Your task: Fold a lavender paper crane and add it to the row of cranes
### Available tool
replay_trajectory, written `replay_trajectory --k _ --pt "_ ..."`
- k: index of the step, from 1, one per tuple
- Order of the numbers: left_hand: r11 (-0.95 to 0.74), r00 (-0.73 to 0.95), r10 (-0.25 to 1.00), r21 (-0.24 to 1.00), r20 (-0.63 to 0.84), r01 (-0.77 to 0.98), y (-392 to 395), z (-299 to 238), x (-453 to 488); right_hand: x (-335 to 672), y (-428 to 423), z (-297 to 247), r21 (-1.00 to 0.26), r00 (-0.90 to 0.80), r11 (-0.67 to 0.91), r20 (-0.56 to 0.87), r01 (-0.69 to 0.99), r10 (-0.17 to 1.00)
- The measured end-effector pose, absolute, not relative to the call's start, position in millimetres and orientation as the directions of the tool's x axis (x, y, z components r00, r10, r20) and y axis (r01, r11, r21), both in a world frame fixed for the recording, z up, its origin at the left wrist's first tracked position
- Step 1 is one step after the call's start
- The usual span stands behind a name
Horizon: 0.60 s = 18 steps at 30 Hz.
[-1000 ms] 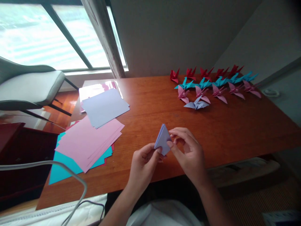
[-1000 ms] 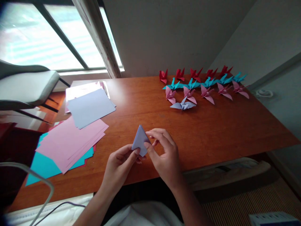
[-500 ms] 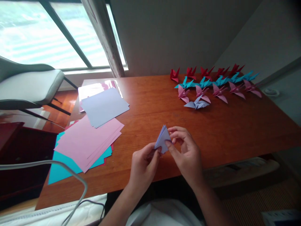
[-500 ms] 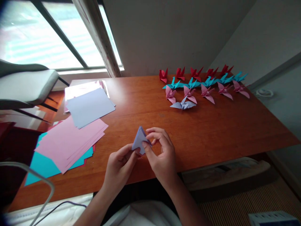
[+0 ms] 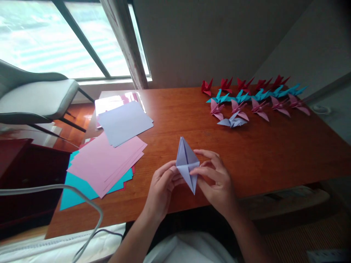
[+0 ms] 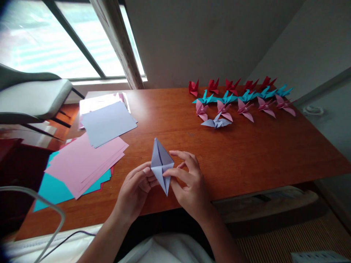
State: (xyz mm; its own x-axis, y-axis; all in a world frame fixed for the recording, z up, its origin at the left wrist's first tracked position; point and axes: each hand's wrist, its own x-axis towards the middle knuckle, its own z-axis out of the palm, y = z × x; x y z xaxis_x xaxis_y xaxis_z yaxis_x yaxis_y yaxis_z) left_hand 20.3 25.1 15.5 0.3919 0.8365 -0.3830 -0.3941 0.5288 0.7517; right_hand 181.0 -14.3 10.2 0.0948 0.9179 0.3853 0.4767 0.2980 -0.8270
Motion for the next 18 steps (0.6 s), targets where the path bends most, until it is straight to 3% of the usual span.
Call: replay_trajectory --k 6,14,18 --pt "0.448 0.325 0.875 0.853 -0.357 -0.269 23.2 18.0 26.2 182.2 -17.1 12.0 -0.841 0.081 0.255 0.331 0.477 0.94" --pt "0.394 0.288 0.896 0.905 -0.339 -0.159 22.3 21.5 29.9 178.3 -16.0 17.4 -0.997 0.309 0.005 0.029 0.078 0.951" --pt "0.402 0.309 0.887 0.902 -0.342 -0.157 21.7 20.3 29.0 176.9 -12.5 10.5 -0.993 0.262 -0.1 -0.081 0.06 0.962"
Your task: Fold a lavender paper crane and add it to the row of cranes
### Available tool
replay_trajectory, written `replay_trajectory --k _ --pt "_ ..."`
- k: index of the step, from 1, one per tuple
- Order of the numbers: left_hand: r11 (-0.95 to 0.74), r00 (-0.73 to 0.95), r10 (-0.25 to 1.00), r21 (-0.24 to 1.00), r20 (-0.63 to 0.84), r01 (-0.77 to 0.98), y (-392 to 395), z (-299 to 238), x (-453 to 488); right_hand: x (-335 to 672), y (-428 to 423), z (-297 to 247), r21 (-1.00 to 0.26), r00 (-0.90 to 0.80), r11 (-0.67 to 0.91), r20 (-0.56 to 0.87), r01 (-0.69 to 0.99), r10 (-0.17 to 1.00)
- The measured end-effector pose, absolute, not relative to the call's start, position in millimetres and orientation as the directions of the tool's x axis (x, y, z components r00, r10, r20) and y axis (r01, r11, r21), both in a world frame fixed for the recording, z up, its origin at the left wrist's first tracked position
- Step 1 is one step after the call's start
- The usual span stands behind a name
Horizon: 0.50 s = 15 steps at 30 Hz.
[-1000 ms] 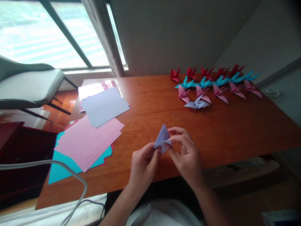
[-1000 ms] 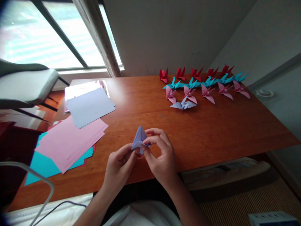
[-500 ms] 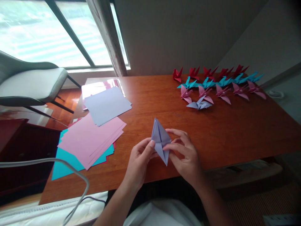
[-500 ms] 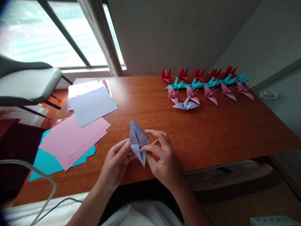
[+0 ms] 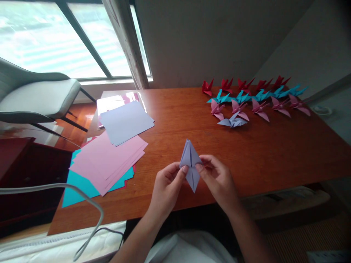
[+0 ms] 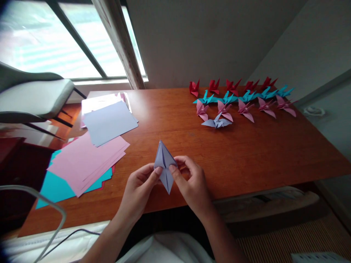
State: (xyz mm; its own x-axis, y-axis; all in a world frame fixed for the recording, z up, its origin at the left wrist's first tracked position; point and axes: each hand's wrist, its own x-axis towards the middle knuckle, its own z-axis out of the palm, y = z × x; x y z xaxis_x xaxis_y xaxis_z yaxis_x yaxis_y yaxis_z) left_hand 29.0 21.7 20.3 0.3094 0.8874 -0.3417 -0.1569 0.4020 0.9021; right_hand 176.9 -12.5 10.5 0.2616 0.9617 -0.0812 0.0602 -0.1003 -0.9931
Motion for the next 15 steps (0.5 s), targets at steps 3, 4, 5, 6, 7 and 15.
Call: replay_trajectory --k 3,4,5,6,7,15 --pt "0.411 0.316 0.882 0.899 -0.349 -0.154 20.3 18.5 28.3 177.4 -12.1 9.0 -0.991 0.24 -0.117 -0.099 0.061 0.966" --pt "0.419 0.318 0.879 0.894 -0.355 -0.16 19.7 18.0 28.3 177.4 -12.3 9.4 -0.992 0.243 -0.115 -0.098 0.054 0.965" --pt "0.429 0.321 0.875 0.887 -0.362 -0.17 19.2 17.6 28.5 177.2 -12.6 10.1 -0.993 0.247 -0.111 -0.096 0.048 0.964" --pt "0.438 0.323 0.872 0.881 -0.368 -0.179 18.7 17.4 28.8 176.9 -13.0 11.0 -0.993 0.249 -0.108 -0.093 0.045 0.964" --pt "0.442 0.322 0.872 0.877 -0.37 -0.187 18.3 17.4 29.3 176.4 -13.4 11.7 -0.994 0.249 -0.102 -0.088 0.045 0.964" --pt "0.39 0.29 0.898 0.904 -0.331 -0.176 18.0 19.7 32.7 176.5 -14.4 10.9 -0.989 0.238 -0.103 -0.075 0.106 0.968"
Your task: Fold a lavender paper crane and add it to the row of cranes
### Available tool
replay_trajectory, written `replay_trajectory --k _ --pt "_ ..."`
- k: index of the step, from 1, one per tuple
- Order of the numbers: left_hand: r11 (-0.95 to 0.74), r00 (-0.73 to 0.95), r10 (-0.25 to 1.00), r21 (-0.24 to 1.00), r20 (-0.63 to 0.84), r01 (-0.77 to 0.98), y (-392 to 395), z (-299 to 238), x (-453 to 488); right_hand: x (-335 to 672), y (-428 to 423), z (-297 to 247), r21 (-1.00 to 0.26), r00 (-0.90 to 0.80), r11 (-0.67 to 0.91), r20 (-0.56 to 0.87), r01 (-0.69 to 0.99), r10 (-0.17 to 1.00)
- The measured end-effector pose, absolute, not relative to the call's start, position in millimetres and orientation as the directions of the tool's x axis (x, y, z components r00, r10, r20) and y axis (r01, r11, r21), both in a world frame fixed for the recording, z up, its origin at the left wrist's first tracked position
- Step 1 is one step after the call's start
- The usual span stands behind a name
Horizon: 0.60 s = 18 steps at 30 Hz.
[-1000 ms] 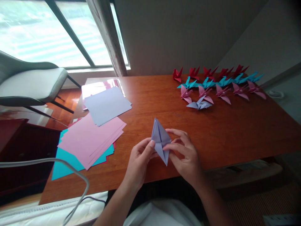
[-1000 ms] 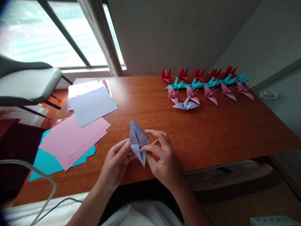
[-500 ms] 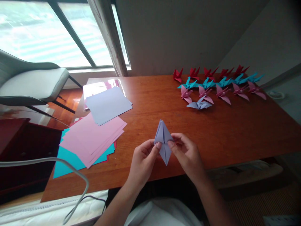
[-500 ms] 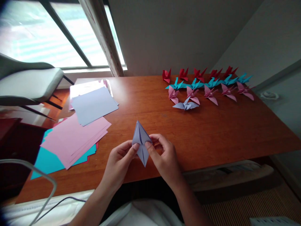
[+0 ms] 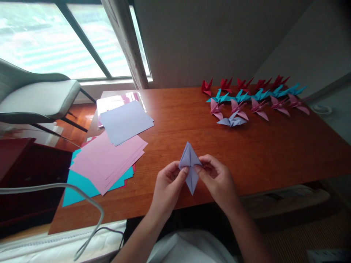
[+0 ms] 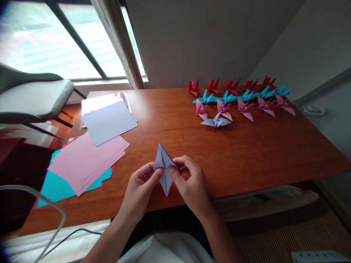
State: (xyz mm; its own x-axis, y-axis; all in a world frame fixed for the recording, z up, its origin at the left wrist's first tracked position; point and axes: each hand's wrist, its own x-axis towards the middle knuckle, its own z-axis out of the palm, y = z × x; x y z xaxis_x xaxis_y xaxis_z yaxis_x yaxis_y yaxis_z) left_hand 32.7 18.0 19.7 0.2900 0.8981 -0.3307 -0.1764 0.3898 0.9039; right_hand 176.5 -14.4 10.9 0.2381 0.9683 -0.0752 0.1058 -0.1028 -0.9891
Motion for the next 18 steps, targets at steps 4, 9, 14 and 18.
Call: replay_trajectory --k 4,9,14,18 --pt "0.335 0.351 0.894 0.936 -0.278 -0.112 17 16 30 183 -11 11 -0.983 0.161 -0.053 -0.025 0.176 0.987" --pt "0.386 0.448 0.839 0.918 -0.308 -0.092 16 18 30 192 -5 21 -0.924 0.093 -0.016 0.021 0.381 0.995" --pt "0.478 0.399 0.834 0.86 -0.381 -0.18 15 27 36 186 -6 31 -0.952 0.183 -0.052 0.005 0.301 0.983" --pt "0.509 0.467 0.798 0.84 -0.38 -0.187 10 25 41 182 -10 30 -0.974 0.268 -0.106 -0.05 0.199 0.962"
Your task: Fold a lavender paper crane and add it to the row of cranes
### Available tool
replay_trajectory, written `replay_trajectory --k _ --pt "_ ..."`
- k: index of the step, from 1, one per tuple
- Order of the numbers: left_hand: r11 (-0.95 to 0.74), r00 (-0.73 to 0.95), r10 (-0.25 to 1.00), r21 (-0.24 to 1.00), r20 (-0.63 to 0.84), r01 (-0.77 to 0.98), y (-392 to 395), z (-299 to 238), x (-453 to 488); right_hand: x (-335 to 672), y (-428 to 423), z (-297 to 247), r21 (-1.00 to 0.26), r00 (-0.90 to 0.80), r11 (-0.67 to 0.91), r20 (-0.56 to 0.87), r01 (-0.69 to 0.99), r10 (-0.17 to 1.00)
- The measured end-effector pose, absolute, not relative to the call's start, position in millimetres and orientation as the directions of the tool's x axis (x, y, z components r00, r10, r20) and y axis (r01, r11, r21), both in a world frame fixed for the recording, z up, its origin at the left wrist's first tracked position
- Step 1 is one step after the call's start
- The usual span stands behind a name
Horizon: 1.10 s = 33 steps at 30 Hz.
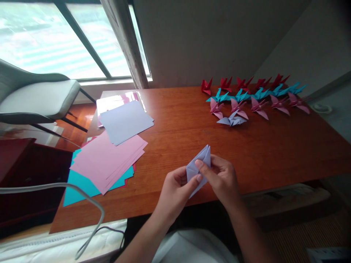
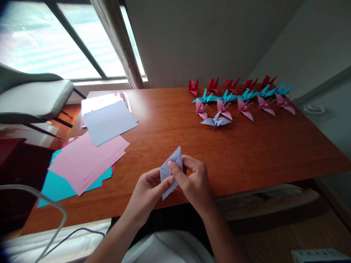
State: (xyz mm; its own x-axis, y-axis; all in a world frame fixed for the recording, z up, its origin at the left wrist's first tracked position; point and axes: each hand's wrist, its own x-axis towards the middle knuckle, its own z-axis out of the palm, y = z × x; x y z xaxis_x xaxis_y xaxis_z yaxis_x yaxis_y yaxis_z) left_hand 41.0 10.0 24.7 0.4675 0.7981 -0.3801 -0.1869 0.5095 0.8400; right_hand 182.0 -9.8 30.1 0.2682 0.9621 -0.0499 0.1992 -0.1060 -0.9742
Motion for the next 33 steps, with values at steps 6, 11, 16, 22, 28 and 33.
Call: replay_trajectory --k 6,11,16,22,28,33 --pt "0.525 0.493 0.782 0.829 -0.381 -0.191 7 22 38 179 -10 23 -0.951 0.23 -0.211 -0.262 -0.225 0.937" --pt "0.511 0.479 0.795 0.836 -0.372 -0.198 10 24 35 175 -9 22 -0.917 0.186 -0.21 -0.284 -0.338 0.941" --pt "0.49 0.442 0.816 0.851 -0.372 -0.191 8 22 35 177 -8 25 -0.938 0.13 -0.212 -0.255 -0.275 0.958" --pt "0.482 0.428 0.827 0.852 -0.364 -0.205 6 19 33 178 -9 21 -0.917 0.228 -0.19 -0.28 -0.351 0.933" --pt "0.246 0.263 0.94 0.966 -0.217 -0.083 6 15 32 174 -8 12 -0.875 0.24 -0.188 -0.32 -0.446 0.917" --pt "-0.452 0.168 0.891 0.785 0.422 0.423 6 8 29 170 -12 18 -0.978 0.373 -0.164 -0.202 -0.13 0.906"
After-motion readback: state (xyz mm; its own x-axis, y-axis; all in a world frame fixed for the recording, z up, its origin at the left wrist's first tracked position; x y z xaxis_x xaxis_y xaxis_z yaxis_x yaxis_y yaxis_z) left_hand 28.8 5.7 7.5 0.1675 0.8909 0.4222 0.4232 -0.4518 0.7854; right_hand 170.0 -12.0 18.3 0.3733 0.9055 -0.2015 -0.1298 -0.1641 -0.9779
